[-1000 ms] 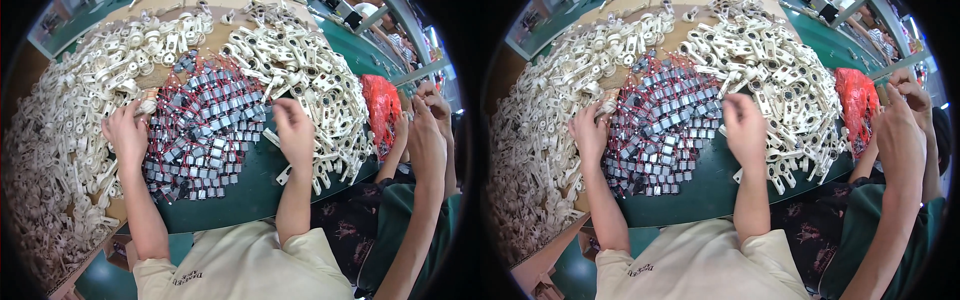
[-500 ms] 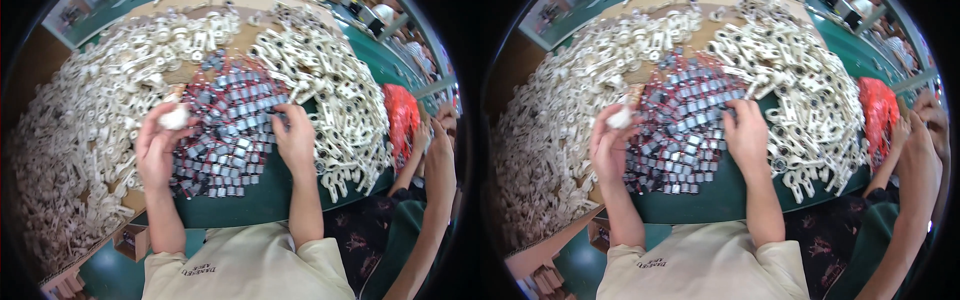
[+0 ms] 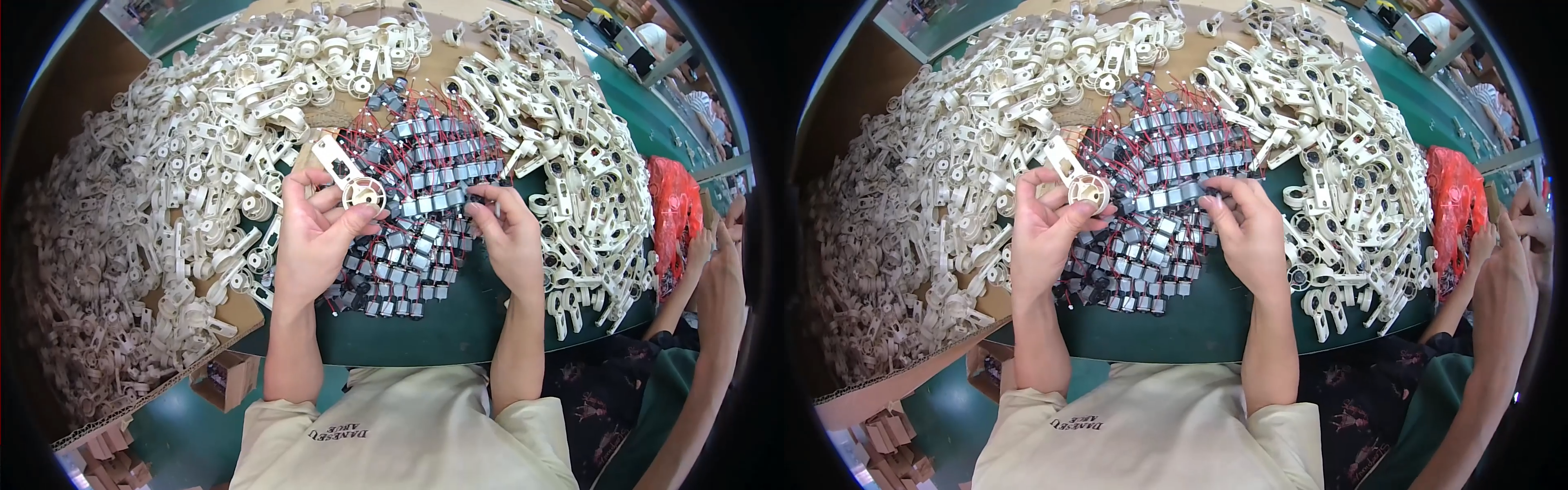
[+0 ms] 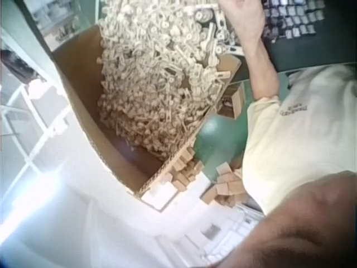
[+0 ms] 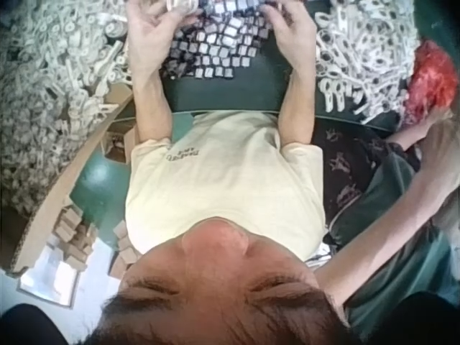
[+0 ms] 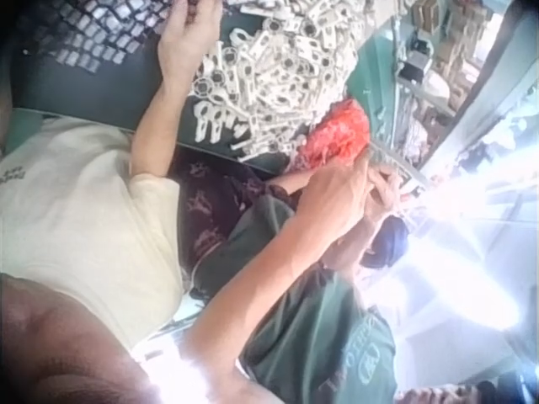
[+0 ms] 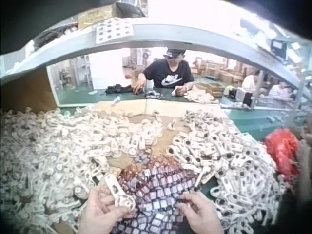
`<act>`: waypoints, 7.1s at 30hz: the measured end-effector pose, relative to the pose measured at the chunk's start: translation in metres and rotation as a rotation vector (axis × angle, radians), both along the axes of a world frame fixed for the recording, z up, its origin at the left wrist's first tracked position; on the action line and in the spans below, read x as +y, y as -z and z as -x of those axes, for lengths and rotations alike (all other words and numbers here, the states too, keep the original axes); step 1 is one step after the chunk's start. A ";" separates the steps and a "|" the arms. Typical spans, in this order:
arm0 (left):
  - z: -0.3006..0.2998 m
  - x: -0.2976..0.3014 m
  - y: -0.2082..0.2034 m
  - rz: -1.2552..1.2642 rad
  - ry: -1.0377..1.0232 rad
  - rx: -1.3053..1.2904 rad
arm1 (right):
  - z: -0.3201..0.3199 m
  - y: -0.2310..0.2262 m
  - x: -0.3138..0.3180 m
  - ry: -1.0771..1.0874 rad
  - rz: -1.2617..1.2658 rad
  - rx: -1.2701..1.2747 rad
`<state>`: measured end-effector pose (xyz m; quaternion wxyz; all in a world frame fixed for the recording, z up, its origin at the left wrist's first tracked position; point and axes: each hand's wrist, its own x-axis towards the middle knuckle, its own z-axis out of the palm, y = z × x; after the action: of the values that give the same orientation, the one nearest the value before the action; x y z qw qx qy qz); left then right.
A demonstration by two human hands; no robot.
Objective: The person assembles small mechanical components by manually fitting bearings into plastic housings.
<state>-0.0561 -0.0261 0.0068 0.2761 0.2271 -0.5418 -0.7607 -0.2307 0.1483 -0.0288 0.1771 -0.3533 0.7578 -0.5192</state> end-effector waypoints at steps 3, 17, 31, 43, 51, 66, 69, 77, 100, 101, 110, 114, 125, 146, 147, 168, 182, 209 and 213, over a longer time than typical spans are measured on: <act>0.001 0.001 0.010 0.029 -0.004 -0.023 | -0.015 -0.017 -0.002 -0.044 0.331 -0.451; 0.006 0.008 0.011 0.064 0.087 0.149 | -0.051 -0.032 -0.003 -0.259 0.219 -0.792; 0.004 0.012 0.014 0.064 0.260 0.026 | -0.047 -0.036 -0.006 -0.254 0.195 -0.791; 0.007 0.018 0.015 0.062 0.269 0.085 | -0.046 -0.034 -0.001 -0.302 0.114 -0.599; 0.008 0.023 0.014 0.092 0.383 0.067 | -0.047 -0.036 -0.003 -0.185 0.160 -0.677; 0.010 0.028 0.012 0.067 0.338 -0.106 | -0.046 -0.019 -0.008 -0.168 0.305 -0.665; 0.006 0.027 0.010 0.181 0.354 -0.085 | -0.053 -0.026 -0.007 -0.145 0.321 -0.533; 0.011 0.031 0.010 -0.098 0.331 -0.031 | -0.047 -0.023 -0.010 -0.096 0.253 0.035; 0.017 0.041 0.009 -0.114 0.224 -0.005 | -0.053 -0.023 -0.016 -0.082 0.370 -0.601; 0.017 0.042 0.009 -0.099 0.222 -0.013 | -0.051 -0.025 -0.015 -0.064 0.369 -0.629; 0.021 0.049 0.020 0.156 0.190 0.000 | -0.047 -0.018 -0.017 -0.098 0.434 -0.895; 0.023 0.056 0.022 0.386 0.123 0.000 | -0.051 -0.016 -0.016 -0.023 0.363 -0.826; 0.017 0.044 0.018 0.060 0.224 0.011 | -0.048 -0.019 -0.013 -0.209 0.490 -0.790; -0.053 -0.073 0.023 1.222 -0.645 -0.799 | 0.028 -0.011 0.013 0.591 0.570 -0.088; -0.059 -0.085 0.036 1.259 -0.591 -0.848 | 0.032 -0.007 0.018 0.606 0.518 -0.028; 0.000 -0.014 0.015 -0.018 -0.050 0.085 | -0.022 -0.030 0.005 -0.022 0.441 -0.463; 0.005 0.008 0.005 -0.064 0.009 -0.084 | -0.069 -0.027 -0.011 -0.236 0.177 -0.409; 0.007 0.025 0.010 0.040 0.303 0.001 | -0.057 -0.028 -0.015 -0.055 0.171 -0.011; 0.008 0.027 0.010 0.044 0.332 -0.012 | -0.058 -0.023 -0.012 -0.079 0.170 -0.105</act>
<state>-0.0646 0.0012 -0.0029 0.1482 0.1329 -0.5902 -0.7823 -0.1727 0.1362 -0.0059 0.2064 -0.3691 0.6861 -0.5919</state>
